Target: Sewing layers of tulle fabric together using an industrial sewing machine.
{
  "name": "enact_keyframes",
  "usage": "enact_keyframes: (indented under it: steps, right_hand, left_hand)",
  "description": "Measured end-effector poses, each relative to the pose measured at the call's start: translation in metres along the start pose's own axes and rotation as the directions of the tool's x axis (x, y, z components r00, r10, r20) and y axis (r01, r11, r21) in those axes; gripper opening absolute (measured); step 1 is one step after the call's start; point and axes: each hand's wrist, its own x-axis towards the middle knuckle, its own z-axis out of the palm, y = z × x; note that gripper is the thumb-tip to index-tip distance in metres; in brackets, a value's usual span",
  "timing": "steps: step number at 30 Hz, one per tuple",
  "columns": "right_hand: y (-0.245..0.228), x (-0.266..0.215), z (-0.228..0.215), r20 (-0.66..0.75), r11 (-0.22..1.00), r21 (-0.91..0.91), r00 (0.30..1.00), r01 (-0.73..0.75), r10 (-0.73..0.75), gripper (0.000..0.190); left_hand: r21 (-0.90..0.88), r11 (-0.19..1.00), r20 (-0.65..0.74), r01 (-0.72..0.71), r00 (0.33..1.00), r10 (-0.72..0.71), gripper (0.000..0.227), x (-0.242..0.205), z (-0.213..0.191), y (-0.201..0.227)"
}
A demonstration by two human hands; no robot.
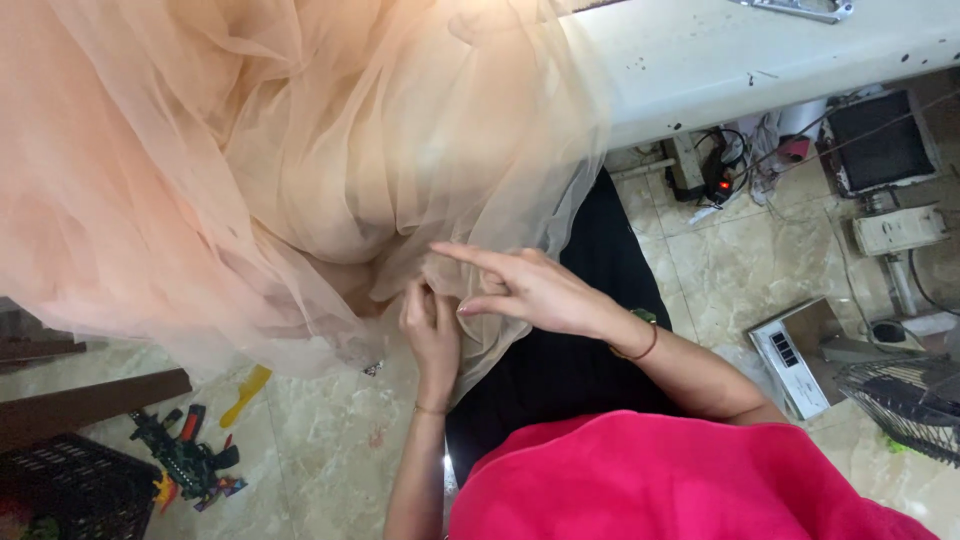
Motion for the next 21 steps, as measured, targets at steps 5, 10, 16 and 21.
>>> enact_keyframes:
  steps: [5, 10, 16, 21]
  right_hand:
    - [0.037, 0.018, 0.007, 0.004, 0.994, -0.047, 0.995, -0.097, 0.097, 0.07]
    - [0.085, 0.016, -0.007, -0.325, 0.928, 0.36, 0.945, 0.089, 0.035, 0.012]
    - [0.104, 0.009, -0.023, -0.398, 0.872, 0.475, 0.912, 0.117, 0.095, 0.008]
    - [0.094, 0.002, -0.026, -0.367, 0.844, 0.525, 0.924, 0.109, 0.109, 0.012]
  left_hand:
    - [-0.123, 0.992, 0.137, 0.019, 0.991, -0.002, 0.014, 0.009, -0.027, 0.033]
    - [-0.161, 0.972, 0.268, 0.172, 0.955, -0.125, 0.013, 0.039, -0.06, 0.059]
    - [-0.073, 0.994, 0.275, -0.087, 0.956, 0.104, 0.017, 0.046, -0.062, 0.069]
    - [-0.44, 0.819, 0.434, 0.368, 0.886, -0.165, 0.011, 0.032, -0.053, 0.03]
